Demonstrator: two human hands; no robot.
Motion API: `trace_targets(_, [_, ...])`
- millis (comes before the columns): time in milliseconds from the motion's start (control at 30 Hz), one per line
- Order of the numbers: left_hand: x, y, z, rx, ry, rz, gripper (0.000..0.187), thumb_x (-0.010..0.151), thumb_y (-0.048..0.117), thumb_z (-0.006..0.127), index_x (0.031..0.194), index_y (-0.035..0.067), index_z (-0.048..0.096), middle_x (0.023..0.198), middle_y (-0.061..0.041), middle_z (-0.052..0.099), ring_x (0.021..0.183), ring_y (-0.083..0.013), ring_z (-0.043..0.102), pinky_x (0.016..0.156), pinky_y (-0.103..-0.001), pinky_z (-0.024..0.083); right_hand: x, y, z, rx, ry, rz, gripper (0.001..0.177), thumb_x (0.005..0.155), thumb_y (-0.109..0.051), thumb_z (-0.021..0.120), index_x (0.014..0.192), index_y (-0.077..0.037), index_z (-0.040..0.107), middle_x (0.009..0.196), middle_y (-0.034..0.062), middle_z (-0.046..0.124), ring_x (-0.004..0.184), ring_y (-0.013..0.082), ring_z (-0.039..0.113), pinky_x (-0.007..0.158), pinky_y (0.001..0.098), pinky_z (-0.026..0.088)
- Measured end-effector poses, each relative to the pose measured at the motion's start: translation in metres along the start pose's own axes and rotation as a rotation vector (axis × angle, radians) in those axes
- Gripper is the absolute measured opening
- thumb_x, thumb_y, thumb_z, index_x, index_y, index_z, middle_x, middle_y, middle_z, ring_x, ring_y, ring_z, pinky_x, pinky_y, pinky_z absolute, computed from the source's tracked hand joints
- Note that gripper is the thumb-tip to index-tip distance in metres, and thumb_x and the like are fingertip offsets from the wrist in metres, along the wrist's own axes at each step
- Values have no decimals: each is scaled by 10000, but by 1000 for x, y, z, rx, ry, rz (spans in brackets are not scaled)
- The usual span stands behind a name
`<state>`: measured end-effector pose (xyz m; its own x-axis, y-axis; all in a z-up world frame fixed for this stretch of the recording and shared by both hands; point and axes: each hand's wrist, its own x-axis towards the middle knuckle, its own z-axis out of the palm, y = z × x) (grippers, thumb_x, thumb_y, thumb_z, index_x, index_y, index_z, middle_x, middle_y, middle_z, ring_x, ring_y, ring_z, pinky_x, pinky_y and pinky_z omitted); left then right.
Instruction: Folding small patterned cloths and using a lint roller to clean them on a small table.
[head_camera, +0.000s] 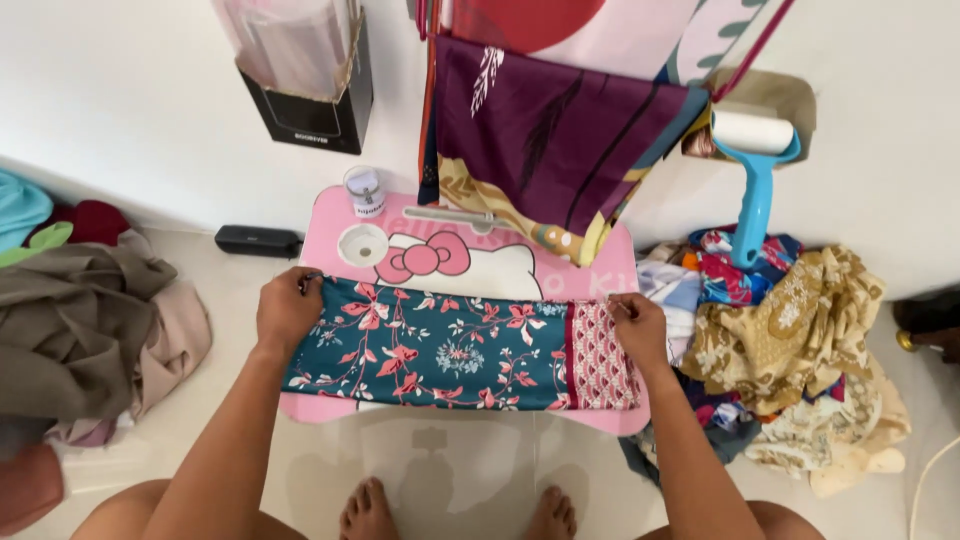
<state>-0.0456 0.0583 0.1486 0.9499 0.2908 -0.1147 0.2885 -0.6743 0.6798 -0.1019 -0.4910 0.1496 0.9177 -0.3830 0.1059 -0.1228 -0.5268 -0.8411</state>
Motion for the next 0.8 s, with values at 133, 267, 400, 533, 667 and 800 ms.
trace_targets(133, [-5, 22, -7, 72, 37, 54, 248, 1014, 237, 641, 1187, 129, 782, 1000, -90, 763, 928, -299, 742, 794, -431, 613, 4, -13, 7, -107, 28, -8, 143, 915, -45, 723, 1043, -46, 788, 898, 194, 741, 826, 299, 711, 757, 401, 539])
trace_targets(267, [-21, 43, -13, 154, 118, 128, 285, 1024, 212, 631, 1258, 72, 717, 1082, -114, 678, 981, -347, 711, 834, -497, 608, 4, -4, 11, -257, 94, -219, 131, 887, -61, 737, 1015, -61, 766, 924, 137, 685, 875, 332, 682, 800, 402, 552])
trace_targets(400, [-29, 28, 0, 402, 409, 451, 418, 1016, 289, 659, 1394, 109, 643, 1284, -83, 592, 1220, -301, 625, 906, -432, 567, -12, -35, 1, -346, 214, -492, 299, 888, -42, 725, 1184, -35, 688, 1119, 149, 620, 1090, 376, 630, 962, 458, 509])
trace_targets(533, [-61, 47, -5, 416, 330, 594, 412, 1047, 316, 592, 1394, 101, 646, 1392, -118, 613, 1364, -322, 549, 1059, -474, 487, -37, -53, 8, -329, 133, -609, 285, 862, -18, 706, 1145, 7, 688, 1153, 215, 646, 1133, 444, 624, 985, 519, 501])
trace_targets(667, [-81, 43, -2, 474, 128, 537, 590, 1046, 491, 463, 1510, 135, 537, 1590, -131, 482, 1526, -339, 362, 1228, -539, 264, -59, -49, 20, -554, -96, -569, 446, 988, -303, 614, 1362, -61, 621, 1417, 225, 561, 1374, 421, 495, 1155, 529, 362])
trace_targets(800, [-72, 4, 19, 555, -116, 295, 786, 1027, 717, 236, 1643, 229, 278, 1751, -25, 169, 1625, -241, 75, 1291, -587, 29, -64, -41, 25, -655, -222, -448, 601, 1069, -457, 482, 1542, -86, 456, 1612, 236, 395, 1507, 431, 325, 1251, 572, 188])
